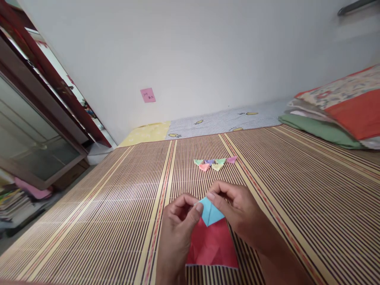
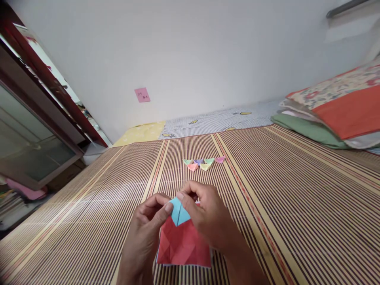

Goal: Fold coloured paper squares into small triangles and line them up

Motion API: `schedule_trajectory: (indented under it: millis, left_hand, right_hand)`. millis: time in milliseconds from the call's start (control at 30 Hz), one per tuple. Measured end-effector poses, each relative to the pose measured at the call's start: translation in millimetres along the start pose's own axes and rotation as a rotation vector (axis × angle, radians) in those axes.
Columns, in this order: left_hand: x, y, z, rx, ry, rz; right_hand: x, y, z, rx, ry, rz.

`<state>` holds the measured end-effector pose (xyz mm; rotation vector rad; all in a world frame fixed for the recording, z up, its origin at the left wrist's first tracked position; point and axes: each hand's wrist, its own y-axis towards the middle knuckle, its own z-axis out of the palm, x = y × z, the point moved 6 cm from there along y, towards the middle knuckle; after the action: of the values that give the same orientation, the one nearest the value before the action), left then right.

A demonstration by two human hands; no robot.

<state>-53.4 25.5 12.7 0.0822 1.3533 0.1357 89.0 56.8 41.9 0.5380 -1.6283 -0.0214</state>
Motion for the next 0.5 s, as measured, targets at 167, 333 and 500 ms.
schedule_trajectory:
  millis: [167, 333, 500]
  left_hand:
    - [-1.7, -2.0, -3.6, -0.077, 0.034, 0.028]
    - [-0.4, -2.9, -3.7, -0.089, 0.034, 0.019]
    - [1.4, -1.1, -2.4, -0.045, 0.022, -0.006]
  right_hand:
    - [-1.6, 1.1, 4.2, -0.014, 0.056, 0.034]
    - [0.0, 1.5, 10.0, 0.006, -0.015, 0.018]
    - [-7.5, 4.6, 7.4, 0.002, 0.018, 0.033]
